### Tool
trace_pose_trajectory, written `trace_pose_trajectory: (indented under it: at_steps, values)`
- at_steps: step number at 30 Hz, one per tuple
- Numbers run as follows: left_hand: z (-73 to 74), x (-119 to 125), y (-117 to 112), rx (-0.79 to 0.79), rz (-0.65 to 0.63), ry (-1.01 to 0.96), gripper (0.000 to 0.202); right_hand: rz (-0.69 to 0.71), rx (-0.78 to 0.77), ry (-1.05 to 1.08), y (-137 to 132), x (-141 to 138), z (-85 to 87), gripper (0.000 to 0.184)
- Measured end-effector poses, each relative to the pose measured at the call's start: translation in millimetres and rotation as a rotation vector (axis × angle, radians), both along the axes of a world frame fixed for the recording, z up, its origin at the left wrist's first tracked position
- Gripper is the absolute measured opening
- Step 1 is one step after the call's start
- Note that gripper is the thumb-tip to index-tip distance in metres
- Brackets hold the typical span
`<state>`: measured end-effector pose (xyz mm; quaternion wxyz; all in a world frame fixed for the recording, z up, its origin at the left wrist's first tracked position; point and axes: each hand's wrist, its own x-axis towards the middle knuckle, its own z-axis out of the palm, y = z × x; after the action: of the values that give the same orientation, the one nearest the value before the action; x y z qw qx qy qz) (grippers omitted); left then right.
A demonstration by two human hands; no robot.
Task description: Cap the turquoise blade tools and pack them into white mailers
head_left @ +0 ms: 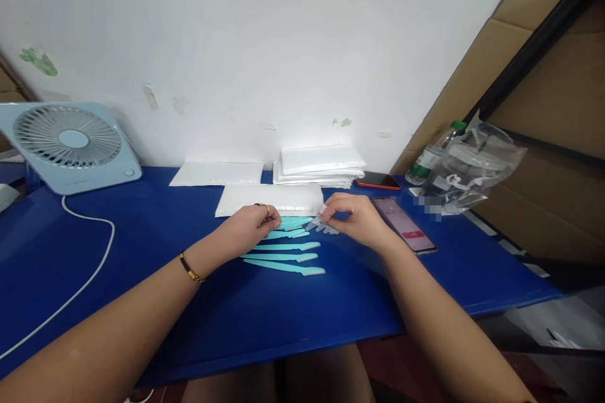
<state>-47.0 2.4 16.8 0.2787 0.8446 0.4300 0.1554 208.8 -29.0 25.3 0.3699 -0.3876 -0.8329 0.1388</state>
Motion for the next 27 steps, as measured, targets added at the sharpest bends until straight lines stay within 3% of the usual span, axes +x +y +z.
trace_pose_trajectory:
  at_steps: [9,17,27]
  values:
    - [1.7,4.5,-6.2,-0.099,-0.063,0.008,0.026,0.114,-0.079,0.001,-2.8,-16.8,-6.4,0.012]
    - [2.1,-1.0,1.6,-0.032,-0.029,0.001,0.030,-0.029,-0.029,0.041,-4.6,0.6,4.4,0.008]
    - [4.3,2.5,-3.4,-0.070,-0.044,-0.007,0.030,0.047,-0.062,0.025,-5.0,-11.8,-1.6,0.010]
